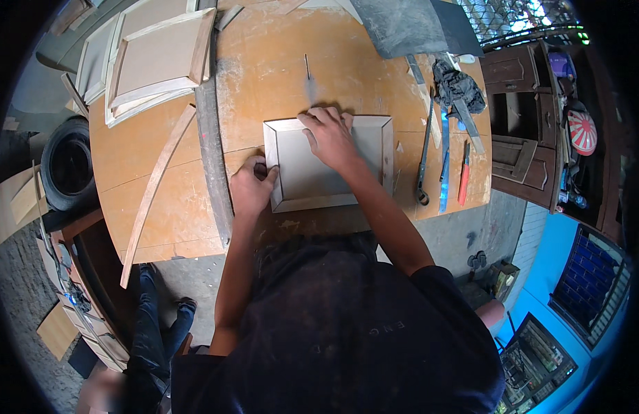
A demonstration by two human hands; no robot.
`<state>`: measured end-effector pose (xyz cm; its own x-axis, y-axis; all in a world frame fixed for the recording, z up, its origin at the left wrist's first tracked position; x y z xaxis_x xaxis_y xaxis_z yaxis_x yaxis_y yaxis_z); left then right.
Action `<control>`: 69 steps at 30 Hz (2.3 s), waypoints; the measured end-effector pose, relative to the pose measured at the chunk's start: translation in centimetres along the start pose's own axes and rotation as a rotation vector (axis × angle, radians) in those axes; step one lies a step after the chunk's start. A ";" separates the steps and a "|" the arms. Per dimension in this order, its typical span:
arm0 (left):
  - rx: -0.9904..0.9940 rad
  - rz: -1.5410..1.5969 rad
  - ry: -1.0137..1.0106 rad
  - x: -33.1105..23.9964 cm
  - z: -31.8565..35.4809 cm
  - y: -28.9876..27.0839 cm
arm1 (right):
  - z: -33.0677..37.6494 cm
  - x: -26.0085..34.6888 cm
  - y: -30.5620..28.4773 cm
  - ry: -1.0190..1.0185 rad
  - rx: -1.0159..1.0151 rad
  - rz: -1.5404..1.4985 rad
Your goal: Assembling wooden pieces to form a frame or box on a workshop workbench.
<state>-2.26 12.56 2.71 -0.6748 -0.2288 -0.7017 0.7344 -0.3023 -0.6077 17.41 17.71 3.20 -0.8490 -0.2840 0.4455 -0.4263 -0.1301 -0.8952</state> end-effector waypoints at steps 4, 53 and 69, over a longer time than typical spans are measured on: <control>0.033 -0.023 -0.022 0.0 -0.2 0.1 | 0.0 -0.2 0.0 0.011 0.006 -0.006; -0.007 -0.037 0.022 -1.0 -0.3 0.2 | 2.0 -1.6 -3.5 0.131 -0.190 -0.069; -0.164 0.063 -0.084 -0.2 -6.7 -1.8 | 8.8 -14.8 -6.3 0.737 -0.233 -0.231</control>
<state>-2.99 19.38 1.44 -0.6260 -0.3210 -0.7107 0.7726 -0.1314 -0.6211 35.41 14.41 2.13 -0.6848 0.4358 0.5841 -0.6011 0.1153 -0.7908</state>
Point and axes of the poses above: each hand's wrist, its own z-axis away from the middle knuckle, its own y-axis out of the palm, x = y × z, the point moved 8 cm from there along -z, towards the middle knuckle, and after that the axes turned 11 degrees about x, right-handed, at the moved point
